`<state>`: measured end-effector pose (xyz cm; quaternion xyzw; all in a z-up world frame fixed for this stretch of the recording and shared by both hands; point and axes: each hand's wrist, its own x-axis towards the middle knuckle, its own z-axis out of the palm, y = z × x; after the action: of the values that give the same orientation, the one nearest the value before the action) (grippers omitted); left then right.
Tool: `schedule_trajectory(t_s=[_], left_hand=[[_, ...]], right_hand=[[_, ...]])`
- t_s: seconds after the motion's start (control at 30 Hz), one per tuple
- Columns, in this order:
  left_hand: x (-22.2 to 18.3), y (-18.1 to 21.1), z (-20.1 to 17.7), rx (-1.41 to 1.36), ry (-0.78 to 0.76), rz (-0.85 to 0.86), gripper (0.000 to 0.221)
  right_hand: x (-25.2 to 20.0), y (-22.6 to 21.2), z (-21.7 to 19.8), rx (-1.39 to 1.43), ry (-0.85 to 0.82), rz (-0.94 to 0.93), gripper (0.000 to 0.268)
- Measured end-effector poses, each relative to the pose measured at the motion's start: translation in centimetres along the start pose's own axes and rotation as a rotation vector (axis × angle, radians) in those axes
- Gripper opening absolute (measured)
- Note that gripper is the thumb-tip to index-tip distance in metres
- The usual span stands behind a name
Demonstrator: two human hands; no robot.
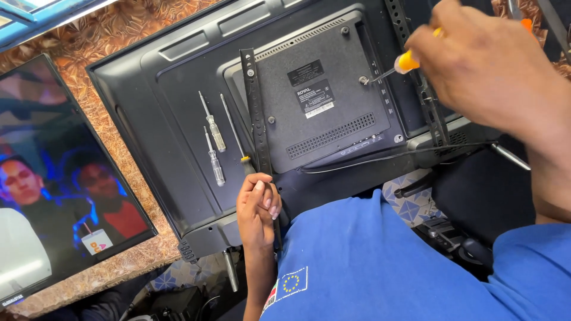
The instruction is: The person uses a screwdriver to remove screws from the back of a television set. They then detach a metal bracket from the television's rear panel.
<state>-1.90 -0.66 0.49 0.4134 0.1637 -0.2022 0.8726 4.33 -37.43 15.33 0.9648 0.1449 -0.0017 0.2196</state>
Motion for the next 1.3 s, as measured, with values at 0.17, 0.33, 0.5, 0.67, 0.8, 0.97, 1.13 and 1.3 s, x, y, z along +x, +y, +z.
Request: schedule_trajectory(t_s=[0.17,0.33,0.5,0.67,0.8,0.97,1.13,1.3], left_hand=[[0.1,-0.3,-0.5,-0.021,-0.006,0.007,0.013],[0.2,-0.1,0.3,-0.015,-0.046,-0.008,0.014],[0.5,-0.2,0.8,-0.009,-0.046,-0.004,0.014],[0.5,-0.3,1.1,0.007,-0.06,-0.029,0.014],[0.6,-0.3,1.3,0.009,-0.077,-0.016,0.015],[0.6,-0.2,1.0,0.017,-0.07,-0.027,0.014],[0.6,-0.1,0.9,0.019,-0.07,-0.027,0.015],[0.6,-0.1,1.0,0.023,-0.073,-0.035,0.014]], right_hand=[[0.7,0.2,-0.6,0.488,0.147,-0.135,0.042],[-1.0,0.7,2.8,0.032,0.248,0.133,0.032],[-0.4,0.0,0.9,0.643,0.273,-0.124,0.045],[-1.5,-0.2,1.0,0.185,0.216,0.065,0.031],[-1.2,-0.6,0.7,0.598,0.321,-0.122,0.05],[-1.8,-0.9,1.6,0.352,0.367,0.023,0.016],[-1.6,-0.6,0.7,0.644,0.31,-0.1,0.032],[-2.1,-0.9,2.1,0.181,0.348,0.102,0.029]])
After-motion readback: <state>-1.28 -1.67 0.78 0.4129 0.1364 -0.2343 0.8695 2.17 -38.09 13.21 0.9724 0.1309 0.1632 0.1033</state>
